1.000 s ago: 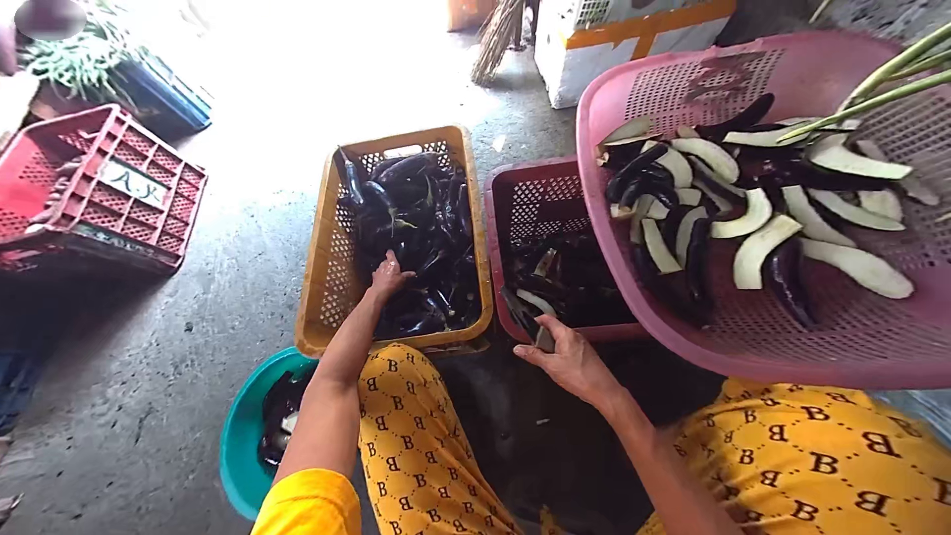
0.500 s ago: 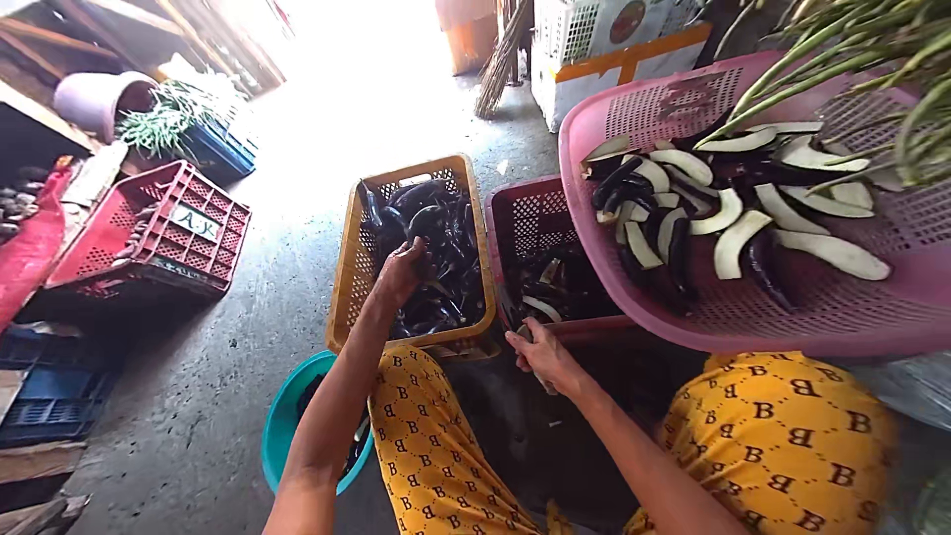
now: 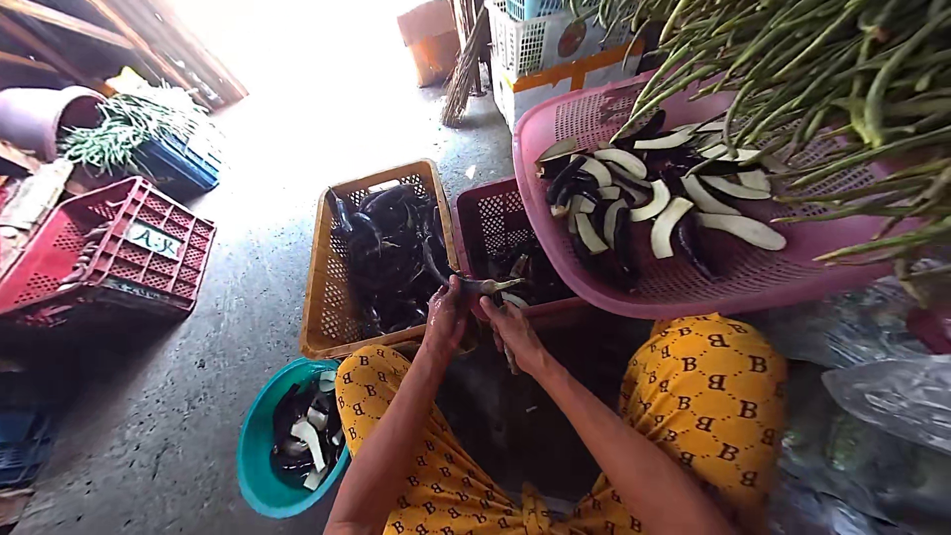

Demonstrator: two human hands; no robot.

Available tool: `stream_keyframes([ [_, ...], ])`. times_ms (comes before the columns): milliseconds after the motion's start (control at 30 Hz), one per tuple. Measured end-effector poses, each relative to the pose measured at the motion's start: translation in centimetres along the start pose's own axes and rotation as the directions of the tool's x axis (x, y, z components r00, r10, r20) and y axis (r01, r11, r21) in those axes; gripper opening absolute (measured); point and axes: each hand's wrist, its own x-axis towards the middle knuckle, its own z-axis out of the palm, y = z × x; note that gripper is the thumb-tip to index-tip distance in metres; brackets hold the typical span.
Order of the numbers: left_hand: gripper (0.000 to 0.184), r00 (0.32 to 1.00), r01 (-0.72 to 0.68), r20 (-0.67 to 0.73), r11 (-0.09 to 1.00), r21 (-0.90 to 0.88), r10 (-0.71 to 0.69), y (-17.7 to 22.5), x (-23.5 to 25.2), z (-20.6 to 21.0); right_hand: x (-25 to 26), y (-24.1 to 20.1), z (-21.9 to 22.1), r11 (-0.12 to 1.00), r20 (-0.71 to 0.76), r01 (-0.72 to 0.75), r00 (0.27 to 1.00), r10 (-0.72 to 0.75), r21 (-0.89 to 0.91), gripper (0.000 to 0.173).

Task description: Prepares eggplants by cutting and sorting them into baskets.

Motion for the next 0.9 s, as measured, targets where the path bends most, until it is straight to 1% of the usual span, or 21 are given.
stream_keyframes([
  [133, 0.024, 1.0, 0.009, 0.027, 1.0, -0.02, -0.008, -1.3, -0.2, 0.1, 0.3, 0.2, 0.0, 1.0, -0.018, -0.01, 1.0, 0.01, -0.004, 0.048],
  [267, 0.022, 0.995, 0.09, -0.03, 0.995, -0.037, -0.092, -1.9, -0.5, 0.2, 0.2, 0.2, -0.2, 0.997, -0.034, -0.071, 0.997, 0.072, 0.031, 0.043],
  [333, 0.023, 0.985, 0.141, -0.088, 0.987, -0.077, -0.148, -1.6, -0.4, 0.3, -0.2, -0.2, -0.1, 0.993, -0.064, -0.116, 0.991, 0.117, 0.027, 0.055],
  [400, 0.026, 0.971, 0.185, -0.129, 0.976, -0.118, -0.2, -1.2, -0.4, 0.2, -0.9, -0.5, 0.4, 0.991, -0.125, -0.128, 0.983, 0.131, 0.038, 0.061],
  [433, 0.027, 0.966, 0.195, -0.143, 0.971, -0.136, -0.214, -1.0, -0.4, 0.3, -1.2, -0.5, 0.6, 0.992, -0.165, -0.111, 0.979, 0.119, 0.06, 0.06],
  [500, 0.026, 0.962, 0.203, -0.151, 0.967, -0.153, -0.226, -0.9, -0.4, 0.3, -1.6, -0.3, 0.7, 0.99, -0.23, -0.04, 0.971, 0.07, 0.132, 0.052],
  [567, 0.023, 0.967, 0.195, -0.141, 0.973, -0.122, -0.211, -1.1, -0.7, 0.5, -1.2, -0.2, 0.0, 0.986, -0.263, 0.047, 0.965, -0.004, 0.158, 0.044],
  [600, 0.028, 0.973, 0.183, -0.128, 0.979, -0.09, -0.193, -1.3, -0.9, 0.5, -0.8, -0.1, -0.5, 0.982, -0.274, 0.09, 0.961, -0.042, 0.165, 0.038],
  [667, 0.059, 0.981, 0.163, -0.104, 0.986, -0.041, -0.166, -1.6, -1.2, 0.7, 0.0, -0.2, -1.4, 0.97, -0.277, 0.155, 0.956, -0.099, 0.187, 0.024],
  [700, 0.066, 0.983, 0.158, -0.094, 0.987, -0.024, -0.16, -1.6, -1.3, 0.7, 0.3, -0.3, -1.7, 0.964, -0.277, 0.173, 0.954, -0.114, 0.202, 0.019],
  [733, 0.064, 0.984, 0.156, -0.089, 0.988, -0.002, -0.156, -1.6, -1.3, 0.6, 0.5, -0.5, -1.9, 0.96, -0.273, 0.178, 0.955, -0.116, 0.214, 0.016],
  [767, 0.057, 0.984, 0.16, -0.089, 0.987, 0.03, -0.157, -1.5, -1.2, 0.4, 0.6, -0.7, -2.1, 0.96, -0.275, 0.18, 0.954, -0.117, 0.216, 0.015],
  [800, 0.048, 0.983, 0.165, -0.096, 0.984, 0.061, -0.159, -1.2, -1.1, 0.2, 0.6, -0.9, -2.3, 0.964, -0.287, 0.177, 0.951, -0.116, 0.196, 0.016],
  [833, 0.041, 0.983, 0.159, -0.111, 0.983, 0.09, -0.148, -1.0, -0.9, -0.1, 0.5, -1.3, -2.5, 0.977, -0.303, 0.159, 0.947, -0.11, 0.14, 0.019],
  [867, 0.037, 0.984, 0.142, -0.124, 0.983, 0.113, -0.128, -0.9, -0.7, -0.4, 0.2, -1.8, -2.8, 0.992, -0.321, 0.116, 0.942, -0.095, 0.05, 0.026],
  [900, 0.035, 0.984, 0.121, -0.144, 0.985, 0.125, -0.102, -0.9, -0.8, -0.5, -0.2, -2.3, -3.0, 0.996, -0.325, 0.049, 0.943, -0.071, -0.074, 0.04],
])
